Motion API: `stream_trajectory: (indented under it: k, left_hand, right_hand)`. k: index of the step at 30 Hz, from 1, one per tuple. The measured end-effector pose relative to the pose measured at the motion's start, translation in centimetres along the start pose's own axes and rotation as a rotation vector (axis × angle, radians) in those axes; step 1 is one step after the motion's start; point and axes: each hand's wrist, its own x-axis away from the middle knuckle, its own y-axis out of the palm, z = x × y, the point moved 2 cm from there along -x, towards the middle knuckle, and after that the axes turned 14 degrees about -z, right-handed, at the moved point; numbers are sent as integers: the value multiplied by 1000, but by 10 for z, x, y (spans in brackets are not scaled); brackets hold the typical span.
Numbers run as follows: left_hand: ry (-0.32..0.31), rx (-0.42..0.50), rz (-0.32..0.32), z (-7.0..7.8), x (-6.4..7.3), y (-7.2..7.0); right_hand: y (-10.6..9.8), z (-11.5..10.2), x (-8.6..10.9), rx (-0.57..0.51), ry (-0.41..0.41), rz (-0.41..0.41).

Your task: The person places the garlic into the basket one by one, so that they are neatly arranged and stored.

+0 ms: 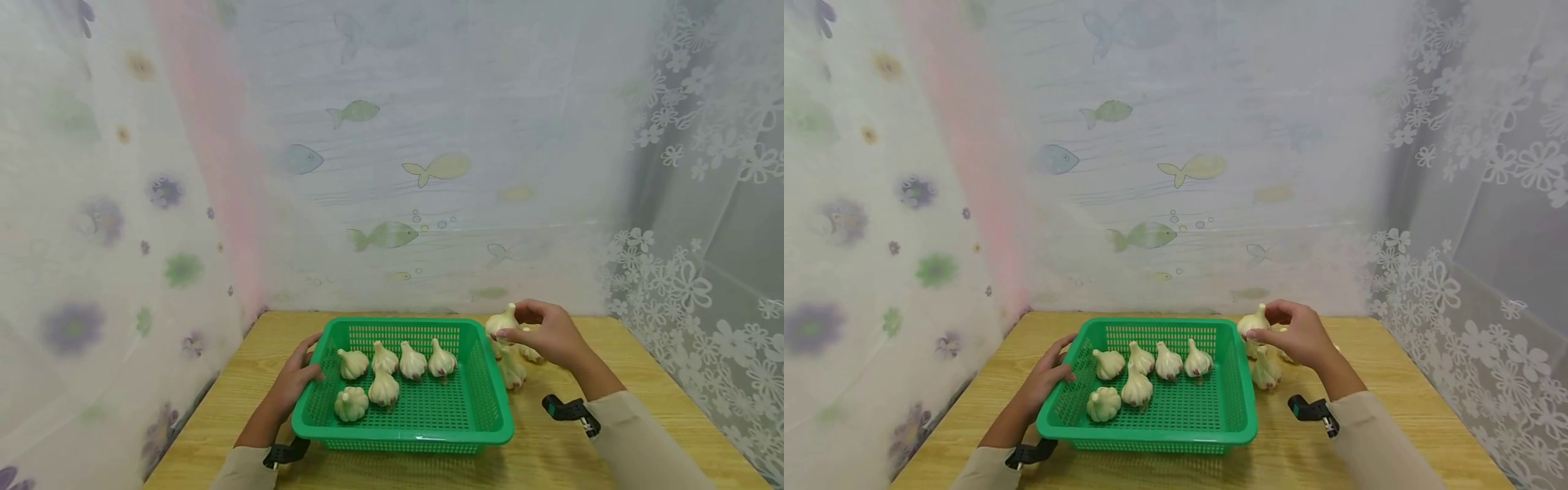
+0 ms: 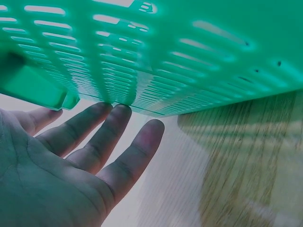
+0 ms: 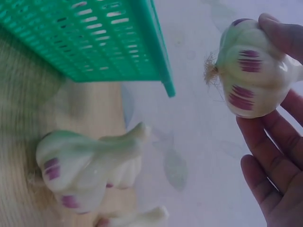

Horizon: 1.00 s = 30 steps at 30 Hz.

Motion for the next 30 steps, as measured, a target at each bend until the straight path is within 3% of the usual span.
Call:
stream_trajectory:
  k: [12,30]
  left_hand:
    - [3,0,-4,-1,0,0]
    - [-2,7,0,0,0,-1]
  right_hand:
    - [8,-21,-19,-16,-63,-33]
    - [19,-46,-39,-58,-78,-118]
